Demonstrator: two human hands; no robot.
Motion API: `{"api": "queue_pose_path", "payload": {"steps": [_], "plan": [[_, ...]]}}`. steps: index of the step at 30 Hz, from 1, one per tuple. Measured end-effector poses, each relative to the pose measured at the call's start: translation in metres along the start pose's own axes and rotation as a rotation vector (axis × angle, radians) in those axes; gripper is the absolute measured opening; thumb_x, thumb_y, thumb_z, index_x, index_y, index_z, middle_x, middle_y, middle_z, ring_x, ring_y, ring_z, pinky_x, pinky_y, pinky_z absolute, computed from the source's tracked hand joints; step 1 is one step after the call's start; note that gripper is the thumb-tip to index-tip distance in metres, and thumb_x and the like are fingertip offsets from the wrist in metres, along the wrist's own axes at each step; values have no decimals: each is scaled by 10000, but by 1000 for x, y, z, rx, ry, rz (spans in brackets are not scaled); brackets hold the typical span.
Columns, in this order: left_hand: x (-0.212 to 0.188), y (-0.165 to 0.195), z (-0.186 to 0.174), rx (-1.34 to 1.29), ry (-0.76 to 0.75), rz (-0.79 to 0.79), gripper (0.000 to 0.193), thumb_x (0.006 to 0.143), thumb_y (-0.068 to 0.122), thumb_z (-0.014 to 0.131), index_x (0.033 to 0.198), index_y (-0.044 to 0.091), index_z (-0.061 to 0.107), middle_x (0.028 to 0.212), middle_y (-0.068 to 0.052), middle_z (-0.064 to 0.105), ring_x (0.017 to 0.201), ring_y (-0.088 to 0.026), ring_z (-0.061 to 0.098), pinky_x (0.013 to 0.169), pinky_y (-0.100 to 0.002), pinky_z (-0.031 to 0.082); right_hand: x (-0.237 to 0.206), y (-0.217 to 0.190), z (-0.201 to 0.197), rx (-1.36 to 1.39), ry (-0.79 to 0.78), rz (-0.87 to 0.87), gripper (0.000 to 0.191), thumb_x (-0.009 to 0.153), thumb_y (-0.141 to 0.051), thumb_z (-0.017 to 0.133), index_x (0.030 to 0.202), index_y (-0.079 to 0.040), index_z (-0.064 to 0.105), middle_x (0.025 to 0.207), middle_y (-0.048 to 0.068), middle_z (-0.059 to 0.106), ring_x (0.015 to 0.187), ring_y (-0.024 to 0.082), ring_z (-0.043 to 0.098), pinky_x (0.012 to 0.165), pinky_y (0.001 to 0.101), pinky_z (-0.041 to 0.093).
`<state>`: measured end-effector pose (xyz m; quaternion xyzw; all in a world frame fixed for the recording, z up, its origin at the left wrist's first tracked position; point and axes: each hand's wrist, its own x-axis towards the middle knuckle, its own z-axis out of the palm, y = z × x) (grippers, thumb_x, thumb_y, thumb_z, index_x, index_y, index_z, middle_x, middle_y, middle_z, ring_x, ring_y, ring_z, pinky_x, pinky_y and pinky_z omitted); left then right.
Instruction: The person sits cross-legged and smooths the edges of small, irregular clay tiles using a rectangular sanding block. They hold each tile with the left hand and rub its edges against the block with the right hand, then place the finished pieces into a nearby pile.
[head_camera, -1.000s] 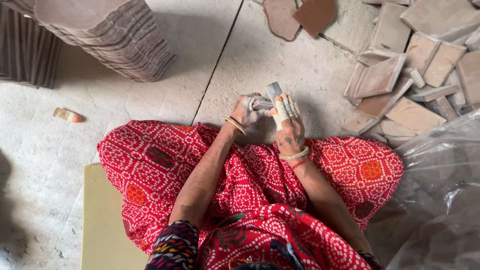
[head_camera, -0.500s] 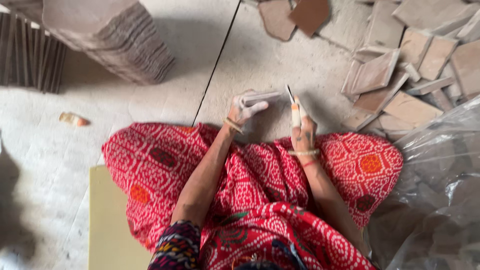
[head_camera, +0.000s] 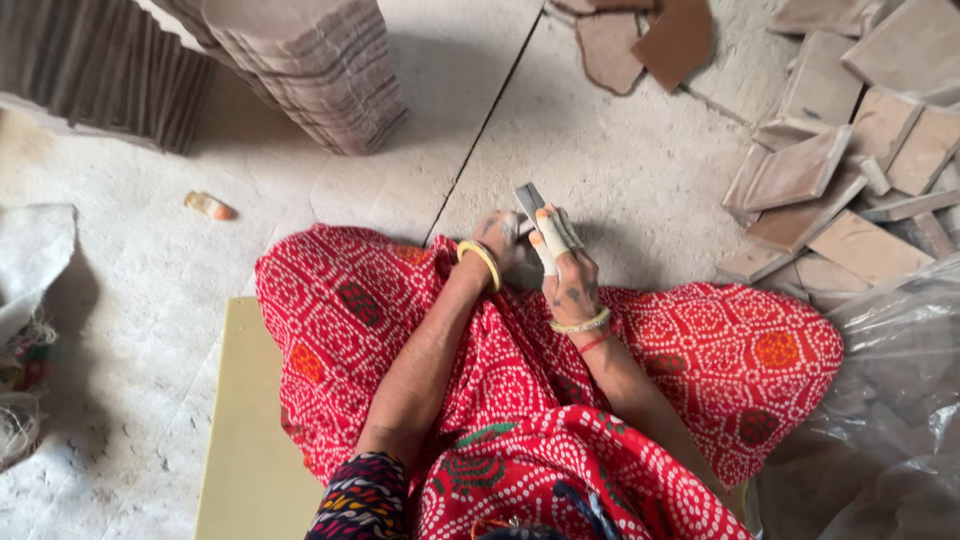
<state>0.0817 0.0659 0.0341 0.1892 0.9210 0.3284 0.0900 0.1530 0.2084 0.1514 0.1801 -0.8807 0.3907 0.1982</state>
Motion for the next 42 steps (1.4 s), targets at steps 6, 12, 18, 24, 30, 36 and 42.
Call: {"api": "queue_pose_path", "payload": {"steps": [6,12,18,24,30,36,42], "plan": [[10,16,20,-108,39,-161,490,729,213,790,1191,118,655,1087,-174,702,1073,-369,659,952,-455,511,-13,32,1,-148,-20,39,492,822,155,522,1249,-4,709,1337,264,660,1208,424,669,985,425,584],[7,22,14,81,6,-75,480,695,163,789,1161,214,685,1107,-112,678,1102,-327,623,1009,-494,443,-18,37,8,-95,1,69,513,793,121,529,1253,-31,699,1123,232,754,916,362,750,759,403,619],[7,27,5,-135,-72,-255,408,778,116,746,1175,178,675,1044,-71,697,1011,-241,637,960,-380,493,-16,31,-4,-125,-97,91,301,919,-4,676,1210,-53,738,888,191,747,726,312,727,585,417,542],[6,32,13,-242,22,-203,393,798,88,719,1185,148,686,977,-52,724,884,-204,643,819,-350,525,-33,58,-5,-546,-151,94,181,803,-59,685,983,-67,708,886,161,724,807,377,708,701,502,539],[-3,30,14,-604,1,-294,382,817,60,691,1195,118,697,910,-34,751,756,-167,649,678,-320,557,-15,60,-22,532,91,538,391,1047,-179,514,1391,-25,616,1235,102,713,837,223,778,606,256,583],[-12,36,-1,-187,-8,-120,424,871,132,714,1294,138,681,969,-140,758,799,-279,713,729,-356,586,10,15,-31,726,99,916,400,1021,-265,619,1340,-23,629,938,122,760,648,159,742,491,222,547],[-9,47,-4,-5,-65,-124,575,753,180,757,1306,141,603,1023,-177,742,972,-354,705,855,-460,558,7,10,-33,583,-18,898,337,1020,-224,635,1267,2,671,769,86,727,539,116,659,431,219,462]]}}
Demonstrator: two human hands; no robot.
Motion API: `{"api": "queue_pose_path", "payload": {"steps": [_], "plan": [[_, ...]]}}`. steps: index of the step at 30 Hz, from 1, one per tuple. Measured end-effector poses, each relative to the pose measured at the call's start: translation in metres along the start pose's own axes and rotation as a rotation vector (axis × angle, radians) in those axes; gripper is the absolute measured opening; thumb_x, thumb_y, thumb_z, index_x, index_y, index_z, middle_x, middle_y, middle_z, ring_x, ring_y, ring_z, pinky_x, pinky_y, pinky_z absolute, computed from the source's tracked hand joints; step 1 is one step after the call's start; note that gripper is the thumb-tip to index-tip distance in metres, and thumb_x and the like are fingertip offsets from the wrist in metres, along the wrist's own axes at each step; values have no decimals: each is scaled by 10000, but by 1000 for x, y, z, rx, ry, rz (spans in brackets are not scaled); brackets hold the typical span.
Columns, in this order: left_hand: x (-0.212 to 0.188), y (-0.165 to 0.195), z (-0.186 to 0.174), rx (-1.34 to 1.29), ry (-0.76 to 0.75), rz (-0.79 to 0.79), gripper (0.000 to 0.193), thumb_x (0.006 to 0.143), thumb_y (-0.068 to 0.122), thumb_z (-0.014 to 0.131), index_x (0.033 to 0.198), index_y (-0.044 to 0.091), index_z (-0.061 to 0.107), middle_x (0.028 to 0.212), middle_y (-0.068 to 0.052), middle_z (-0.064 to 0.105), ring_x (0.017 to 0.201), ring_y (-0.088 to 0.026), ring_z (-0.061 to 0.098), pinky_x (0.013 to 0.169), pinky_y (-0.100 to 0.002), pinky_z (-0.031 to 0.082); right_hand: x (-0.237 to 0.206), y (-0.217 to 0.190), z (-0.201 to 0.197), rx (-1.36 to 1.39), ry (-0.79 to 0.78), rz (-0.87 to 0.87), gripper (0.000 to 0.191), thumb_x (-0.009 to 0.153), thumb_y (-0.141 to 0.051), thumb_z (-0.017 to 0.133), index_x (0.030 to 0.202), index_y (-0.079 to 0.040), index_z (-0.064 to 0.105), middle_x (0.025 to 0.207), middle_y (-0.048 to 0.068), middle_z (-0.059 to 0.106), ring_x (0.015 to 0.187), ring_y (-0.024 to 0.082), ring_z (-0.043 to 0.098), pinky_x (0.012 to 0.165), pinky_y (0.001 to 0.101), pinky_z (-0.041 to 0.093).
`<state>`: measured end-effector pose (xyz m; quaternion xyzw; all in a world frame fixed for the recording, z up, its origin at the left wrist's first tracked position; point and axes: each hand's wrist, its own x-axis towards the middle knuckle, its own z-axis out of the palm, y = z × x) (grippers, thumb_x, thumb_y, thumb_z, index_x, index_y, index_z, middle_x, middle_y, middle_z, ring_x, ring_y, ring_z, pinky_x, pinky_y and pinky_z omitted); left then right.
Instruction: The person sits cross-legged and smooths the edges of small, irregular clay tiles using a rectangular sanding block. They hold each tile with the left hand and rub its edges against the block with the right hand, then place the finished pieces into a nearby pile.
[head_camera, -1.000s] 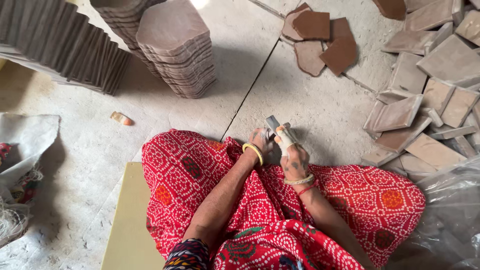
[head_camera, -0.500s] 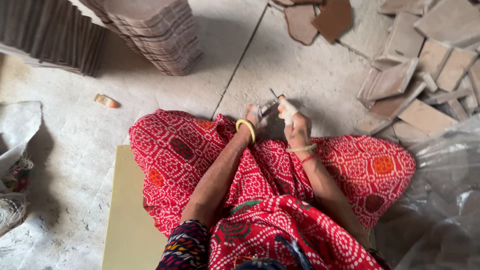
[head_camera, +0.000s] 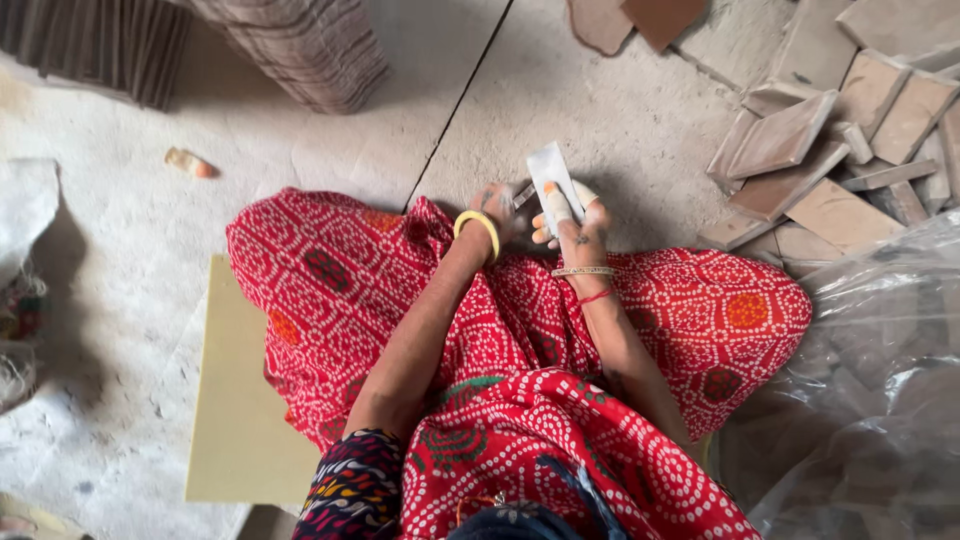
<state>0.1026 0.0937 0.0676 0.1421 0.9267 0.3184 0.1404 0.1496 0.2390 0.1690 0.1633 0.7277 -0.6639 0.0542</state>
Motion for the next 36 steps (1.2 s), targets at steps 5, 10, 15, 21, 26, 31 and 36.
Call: {"api": "queue_pose_path", "payload": {"steps": [5,10,15,21,26,31,36], "plan": [[-3,8,8,53,-150,-181,571,885,268,666,1429,204,504,1049,-171,732,975,-379,706,860,-488,571,15,11,7,-12,7,-210,301,1000,-135,667,1250,31,661,833,65,708,555,77,627,439,234,508],[-12,0,20,-47,-55,-145,355,864,371,717,1137,158,639,1016,-154,754,974,-365,727,870,-466,589,18,22,18,-144,5,-169,256,1013,-121,667,1238,1,687,801,69,688,525,68,591,405,238,467],[-16,2,29,-6,44,-9,335,820,295,699,1120,147,683,1014,-149,749,986,-373,702,849,-494,552,21,41,17,-228,30,-269,359,960,-40,579,1306,-30,673,846,72,690,514,93,554,379,255,434],[-17,5,22,-112,25,-162,368,799,363,748,1090,142,696,1070,-131,722,1050,-324,664,955,-445,504,34,65,17,-380,59,-551,316,989,-60,576,1289,-44,673,917,137,739,677,156,688,534,287,560],[-16,4,36,-94,-43,-186,335,944,366,650,1229,192,689,1243,-101,720,1236,-300,632,1127,-421,475,35,68,10,-574,99,-446,356,907,-48,564,1237,25,675,967,215,755,797,253,742,672,358,608],[-18,2,39,-108,144,-84,420,768,345,781,1111,122,683,1143,-177,689,1123,-382,586,990,-504,425,21,66,14,-423,19,-538,452,845,-27,517,1266,40,670,1030,225,731,776,306,719,674,416,592],[-19,5,28,-103,65,-150,350,839,321,731,1114,108,691,1071,-158,731,1044,-348,675,957,-448,544,16,66,16,-544,138,-417,337,901,-56,585,1208,46,681,932,188,726,753,258,704,639,366,576]]}}
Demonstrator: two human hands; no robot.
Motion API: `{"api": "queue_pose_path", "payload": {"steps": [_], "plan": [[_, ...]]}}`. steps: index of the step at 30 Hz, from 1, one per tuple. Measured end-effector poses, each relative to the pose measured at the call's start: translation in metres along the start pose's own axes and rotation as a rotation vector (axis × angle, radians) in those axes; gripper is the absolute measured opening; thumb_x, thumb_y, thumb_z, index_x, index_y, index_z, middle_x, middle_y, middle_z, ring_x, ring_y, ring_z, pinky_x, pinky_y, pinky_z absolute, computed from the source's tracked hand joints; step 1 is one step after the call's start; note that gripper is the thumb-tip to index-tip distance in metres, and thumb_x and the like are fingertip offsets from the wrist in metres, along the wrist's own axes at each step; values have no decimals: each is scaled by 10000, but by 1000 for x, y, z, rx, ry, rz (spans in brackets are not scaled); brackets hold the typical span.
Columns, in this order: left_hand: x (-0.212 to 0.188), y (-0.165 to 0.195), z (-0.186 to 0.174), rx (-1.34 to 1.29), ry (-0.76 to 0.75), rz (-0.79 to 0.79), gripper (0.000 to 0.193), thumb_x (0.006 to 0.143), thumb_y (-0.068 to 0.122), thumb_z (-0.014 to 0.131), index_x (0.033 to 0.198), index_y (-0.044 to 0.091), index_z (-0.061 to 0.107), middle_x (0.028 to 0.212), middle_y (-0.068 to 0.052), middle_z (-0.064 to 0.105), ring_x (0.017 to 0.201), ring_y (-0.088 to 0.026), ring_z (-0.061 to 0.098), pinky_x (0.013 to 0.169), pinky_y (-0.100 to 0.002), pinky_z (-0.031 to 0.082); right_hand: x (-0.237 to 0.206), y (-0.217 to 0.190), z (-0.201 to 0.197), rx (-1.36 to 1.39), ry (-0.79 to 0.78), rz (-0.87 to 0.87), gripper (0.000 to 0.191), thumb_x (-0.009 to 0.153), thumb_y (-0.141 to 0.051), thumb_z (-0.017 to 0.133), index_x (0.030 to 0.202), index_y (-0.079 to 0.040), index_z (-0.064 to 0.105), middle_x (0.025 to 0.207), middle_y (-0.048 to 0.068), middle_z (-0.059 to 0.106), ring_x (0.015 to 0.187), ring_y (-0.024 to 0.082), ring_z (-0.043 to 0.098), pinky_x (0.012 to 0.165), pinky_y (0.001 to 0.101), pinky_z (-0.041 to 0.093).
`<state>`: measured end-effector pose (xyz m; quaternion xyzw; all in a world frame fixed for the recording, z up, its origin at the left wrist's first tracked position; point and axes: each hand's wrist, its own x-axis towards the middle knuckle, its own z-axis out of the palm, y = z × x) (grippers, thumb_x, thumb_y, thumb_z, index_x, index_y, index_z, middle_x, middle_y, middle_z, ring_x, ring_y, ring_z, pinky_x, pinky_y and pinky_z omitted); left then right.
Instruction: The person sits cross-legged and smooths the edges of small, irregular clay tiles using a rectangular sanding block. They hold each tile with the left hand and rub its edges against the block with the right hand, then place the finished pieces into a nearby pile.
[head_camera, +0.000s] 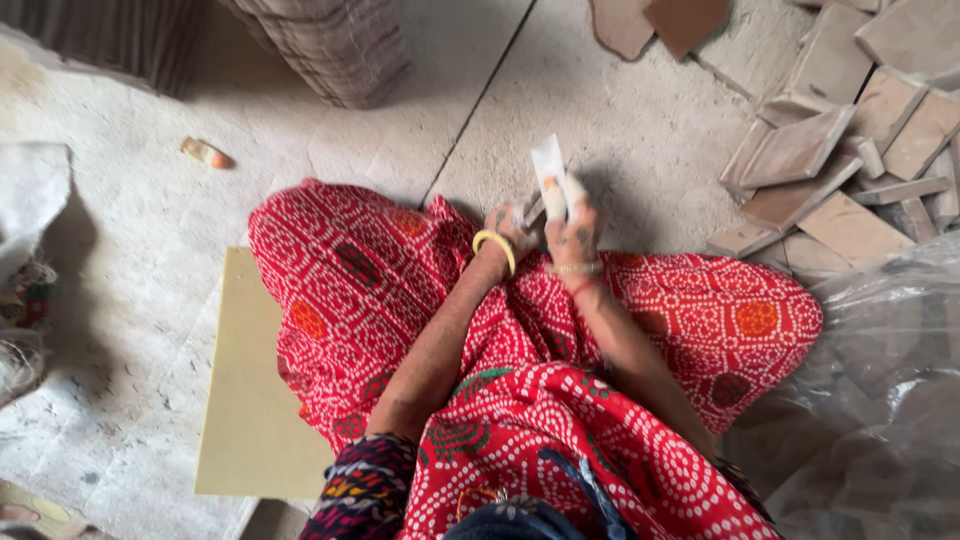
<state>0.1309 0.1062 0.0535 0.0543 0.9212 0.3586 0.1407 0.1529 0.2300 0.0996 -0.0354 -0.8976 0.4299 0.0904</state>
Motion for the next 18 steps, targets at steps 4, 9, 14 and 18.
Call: {"api": "queue_pose_path", "payload": {"steps": [4,9,14,18], "plan": [[0,6,-4,-46,-46,-65,328,840,343,748,1085,130,703,1097,-149,721,1066,-335,666,971,-442,533,-10,10,0,163,-80,-6,295,1011,-151,604,1237,11,701,931,149,745,742,217,698,595,337,550],[-3,10,-7,-18,-8,-30,452,779,284,774,1187,132,650,1189,-163,669,1173,-361,595,1032,-472,435,-9,23,4,-118,49,-146,339,979,-126,663,1263,59,668,965,216,678,732,223,683,548,296,583],[-2,11,-3,15,-34,43,446,849,281,714,1268,167,613,1192,-93,686,1183,-322,594,1078,-466,421,7,18,-4,-109,25,-209,301,1019,-170,677,1256,9,726,905,156,777,708,188,724,557,327,536],[7,3,10,-4,27,82,368,868,314,654,1210,183,624,1164,-91,683,1152,-265,607,1031,-453,422,-7,-7,-4,185,-50,-182,341,1000,-99,585,1305,39,649,982,165,736,726,186,690,556,275,566]]}}
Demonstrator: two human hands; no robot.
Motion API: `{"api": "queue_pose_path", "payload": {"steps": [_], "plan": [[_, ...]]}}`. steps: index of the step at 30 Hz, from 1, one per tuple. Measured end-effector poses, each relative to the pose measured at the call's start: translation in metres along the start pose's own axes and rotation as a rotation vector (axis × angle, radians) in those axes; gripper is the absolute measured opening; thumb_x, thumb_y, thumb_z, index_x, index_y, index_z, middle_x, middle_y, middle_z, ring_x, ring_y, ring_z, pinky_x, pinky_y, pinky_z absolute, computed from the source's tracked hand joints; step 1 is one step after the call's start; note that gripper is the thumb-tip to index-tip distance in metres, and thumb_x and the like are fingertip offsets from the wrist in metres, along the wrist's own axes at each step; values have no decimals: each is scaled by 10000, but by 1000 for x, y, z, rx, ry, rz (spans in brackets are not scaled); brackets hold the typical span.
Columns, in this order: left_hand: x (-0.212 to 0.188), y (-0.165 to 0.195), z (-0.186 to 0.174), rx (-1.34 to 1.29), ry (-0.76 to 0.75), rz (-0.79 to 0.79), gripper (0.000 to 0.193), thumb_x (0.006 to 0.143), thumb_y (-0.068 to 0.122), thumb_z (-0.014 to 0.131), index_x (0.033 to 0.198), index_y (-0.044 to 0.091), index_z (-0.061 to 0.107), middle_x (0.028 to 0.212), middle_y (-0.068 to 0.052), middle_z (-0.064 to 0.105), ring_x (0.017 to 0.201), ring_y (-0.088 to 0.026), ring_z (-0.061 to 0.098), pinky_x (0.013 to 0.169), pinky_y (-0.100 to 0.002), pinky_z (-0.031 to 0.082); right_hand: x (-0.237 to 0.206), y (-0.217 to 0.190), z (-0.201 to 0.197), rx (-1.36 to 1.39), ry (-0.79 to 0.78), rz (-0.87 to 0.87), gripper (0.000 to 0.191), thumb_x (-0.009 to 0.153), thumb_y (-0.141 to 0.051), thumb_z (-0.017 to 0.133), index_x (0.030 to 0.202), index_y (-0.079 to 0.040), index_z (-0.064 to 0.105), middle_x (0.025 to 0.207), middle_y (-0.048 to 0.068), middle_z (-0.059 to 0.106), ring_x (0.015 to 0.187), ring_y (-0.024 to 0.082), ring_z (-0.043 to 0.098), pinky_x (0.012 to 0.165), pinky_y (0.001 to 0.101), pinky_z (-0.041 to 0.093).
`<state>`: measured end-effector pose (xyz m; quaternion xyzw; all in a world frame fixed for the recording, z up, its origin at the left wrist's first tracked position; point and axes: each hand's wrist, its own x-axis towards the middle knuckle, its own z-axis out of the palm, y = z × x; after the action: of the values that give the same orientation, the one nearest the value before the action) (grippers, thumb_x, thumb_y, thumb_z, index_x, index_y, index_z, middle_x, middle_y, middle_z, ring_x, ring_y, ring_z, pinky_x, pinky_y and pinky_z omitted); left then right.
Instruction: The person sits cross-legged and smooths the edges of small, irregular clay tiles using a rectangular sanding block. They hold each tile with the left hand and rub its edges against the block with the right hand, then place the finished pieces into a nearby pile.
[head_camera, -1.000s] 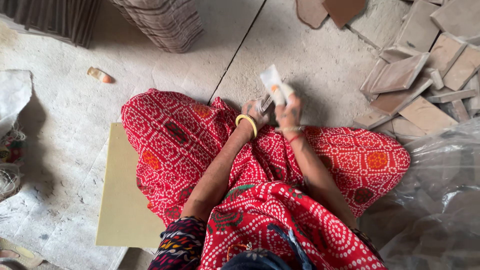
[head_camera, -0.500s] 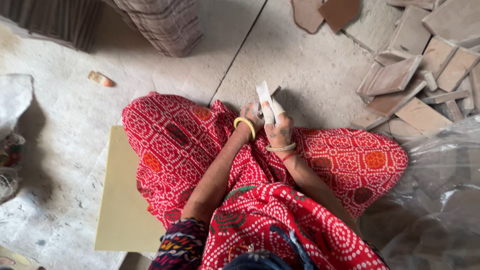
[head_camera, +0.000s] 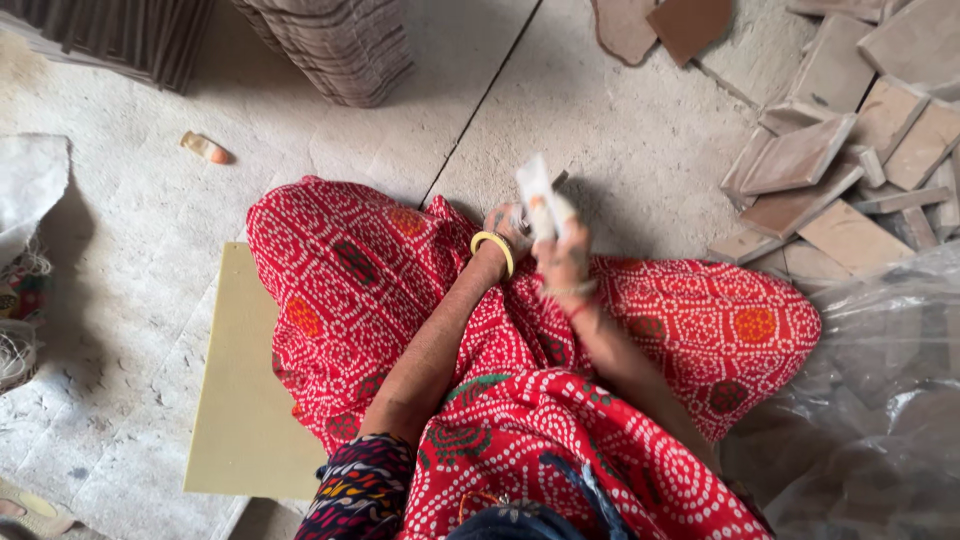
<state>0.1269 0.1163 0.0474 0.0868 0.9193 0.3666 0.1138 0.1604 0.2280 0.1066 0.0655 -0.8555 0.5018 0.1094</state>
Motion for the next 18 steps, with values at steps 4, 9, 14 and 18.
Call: {"api": "queue_pose_path", "payload": {"steps": [4,9,14,18], "plan": [[-1,-6,7,-604,-133,-232,340,1029,367,464,1283,196,612,1211,-58,704,1226,-240,601,1121,-442,364,-6,-30,12,-13,22,-68,287,1058,-179,648,1249,28,701,953,151,761,821,186,748,648,289,579],[-5,2,-8,41,26,47,332,870,340,686,1144,153,677,1169,-124,703,1191,-337,598,1054,-466,451,12,-40,-4,233,-6,395,311,1006,-193,638,1213,18,733,787,160,722,571,231,620,466,345,464],[-12,21,-34,-161,-157,-155,322,885,399,695,1084,148,722,1123,-122,745,1122,-300,701,996,-408,567,15,-21,-2,-4,66,2,280,1084,-201,663,1262,12,701,977,134,772,841,182,746,686,325,576],[-7,15,-19,22,-135,-38,282,881,338,703,1083,140,708,1125,-128,723,1087,-327,671,954,-446,540,8,-3,13,-115,46,23,299,1081,-165,623,1334,-10,664,1019,134,760,819,185,733,659,302,588]]}}
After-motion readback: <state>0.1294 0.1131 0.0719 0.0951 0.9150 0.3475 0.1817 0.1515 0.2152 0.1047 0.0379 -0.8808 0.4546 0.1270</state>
